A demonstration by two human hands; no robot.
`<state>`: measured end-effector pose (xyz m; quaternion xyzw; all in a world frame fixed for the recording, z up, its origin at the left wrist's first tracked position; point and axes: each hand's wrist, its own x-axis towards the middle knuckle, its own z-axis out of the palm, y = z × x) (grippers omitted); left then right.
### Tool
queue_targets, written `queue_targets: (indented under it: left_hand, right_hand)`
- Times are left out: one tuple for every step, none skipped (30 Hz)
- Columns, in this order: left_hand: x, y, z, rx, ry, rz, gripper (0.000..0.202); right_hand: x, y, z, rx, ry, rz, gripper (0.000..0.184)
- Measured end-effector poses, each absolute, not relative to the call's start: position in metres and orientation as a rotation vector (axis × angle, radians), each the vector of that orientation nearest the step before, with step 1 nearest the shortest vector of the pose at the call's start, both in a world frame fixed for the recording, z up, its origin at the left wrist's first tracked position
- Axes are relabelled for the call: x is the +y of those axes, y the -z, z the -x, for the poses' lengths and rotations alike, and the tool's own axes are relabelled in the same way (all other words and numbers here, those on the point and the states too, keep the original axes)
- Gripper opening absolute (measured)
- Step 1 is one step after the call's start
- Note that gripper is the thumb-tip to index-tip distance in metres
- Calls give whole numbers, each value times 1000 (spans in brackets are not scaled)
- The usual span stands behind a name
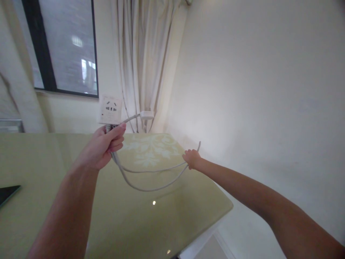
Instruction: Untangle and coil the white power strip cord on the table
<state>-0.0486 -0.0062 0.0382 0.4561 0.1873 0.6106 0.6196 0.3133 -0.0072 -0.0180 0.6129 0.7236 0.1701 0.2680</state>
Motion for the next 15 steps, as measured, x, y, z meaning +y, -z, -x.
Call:
queue_targets:
  left_hand:
    - [-7,-41,48,381,-1395,-1001,13]
    - [-9,-43,46,322,-1387,-941,4]
    - [-11,-45,45,265,-1382,-885,8]
    - [-13,-48,43,214,-1386,-837,14]
    - [-14,-49,41,170,-1396,-799,17]
    - [-15,-51,39,134,-1410,-769,20]
    - [-16,-52,36,107,-1426,-745,22]
    - [-16,-52,34,85,-1442,-723,23]
    - [-16,-52,31,67,-1456,-703,24]
    - [-15,-52,29,56,-1466,-688,24]
    - [-15,-51,28,50,-1475,-681,24]
    - [-14,-51,26,49,-1486,-683,22]
    - [-14,-50,25,51,-1501,-693,21]
    - [-13,-49,24,56,-1522,-706,20]
    - [-12,-49,22,63,-1549,-719,19]
  right_hand:
    - [-6,18,-306,2017,-493,-1621,38]
    - [-6,18,-298,2092,-527,-1587,34]
    - [-5,17,-289,2187,-542,-1558,34]
    - [-6,15,-277,2310,-517,-1541,35]
    - [-8,13,-264,2464,-440,-1531,35]
    - [-11,12,-250,2644,-307,-1526,32]
    - [-15,10,-234,2831,-109,-1515,30]
    - [-20,9,-217,2991,124,-1489,30]
    - [-25,9,-201,3100,330,-1473,32]
    - [-30,9,-187,3166,506,-1464,33]
    - [-34,8,-174,3198,669,-1466,33]
    - [-38,8,-165,3211,837,-1477,35]
    - [-41,7,-159,3214,992,-1491,39]
    - [-43,6,-155,3213,1120,-1504,42]
    - [-44,5,-153,3217,1196,-1518,42]
